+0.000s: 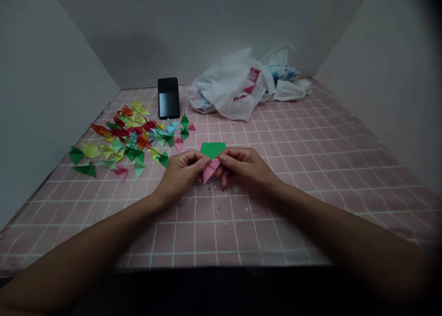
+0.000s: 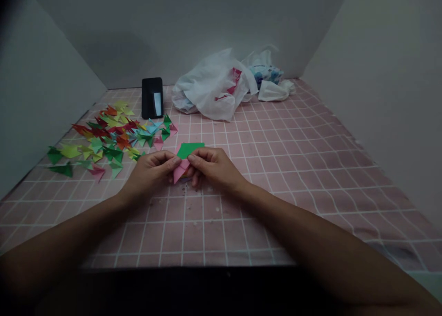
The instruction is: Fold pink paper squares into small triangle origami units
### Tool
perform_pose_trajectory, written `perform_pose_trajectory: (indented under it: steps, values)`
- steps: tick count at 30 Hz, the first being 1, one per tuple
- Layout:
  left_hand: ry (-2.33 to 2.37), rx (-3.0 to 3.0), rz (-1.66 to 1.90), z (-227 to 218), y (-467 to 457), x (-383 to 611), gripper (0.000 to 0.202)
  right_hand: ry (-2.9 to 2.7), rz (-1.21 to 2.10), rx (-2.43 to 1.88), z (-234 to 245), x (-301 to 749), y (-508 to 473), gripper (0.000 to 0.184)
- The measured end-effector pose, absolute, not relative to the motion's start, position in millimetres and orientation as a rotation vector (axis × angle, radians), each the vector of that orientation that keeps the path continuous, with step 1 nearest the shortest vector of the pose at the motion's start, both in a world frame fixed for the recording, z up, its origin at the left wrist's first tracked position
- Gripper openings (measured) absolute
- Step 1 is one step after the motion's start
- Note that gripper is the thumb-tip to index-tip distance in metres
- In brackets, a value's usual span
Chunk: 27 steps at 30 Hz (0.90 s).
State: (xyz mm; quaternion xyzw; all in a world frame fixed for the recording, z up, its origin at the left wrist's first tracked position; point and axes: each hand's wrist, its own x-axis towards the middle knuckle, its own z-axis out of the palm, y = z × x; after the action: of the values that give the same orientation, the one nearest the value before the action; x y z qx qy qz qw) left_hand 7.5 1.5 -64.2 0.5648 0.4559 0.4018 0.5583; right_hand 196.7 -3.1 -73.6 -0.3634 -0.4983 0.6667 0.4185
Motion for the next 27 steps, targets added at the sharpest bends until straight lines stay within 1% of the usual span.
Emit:
perform_pose_trajectory:
  steps: [6, 15, 27]
  values:
    - [1.032, 1.208, 0.997, -66.8, 3.2, 7.1, 0.023, -1.232, 1.704, -0.864, -74.7, 198.6, -1.0, 0.023]
    - [1.069, 1.203, 1.007, -68.4, -0.5, 9.4, 0.019, -1.233, 1.669, -0.981, -72.0, 198.6, -3.6, 0.015]
    - [1.024, 1.186, 0.963, -69.2, 2.7, 8.7, 0.022, -1.235, 1.652, -0.995, -71.5, 196.9, -3.4, 0.015]
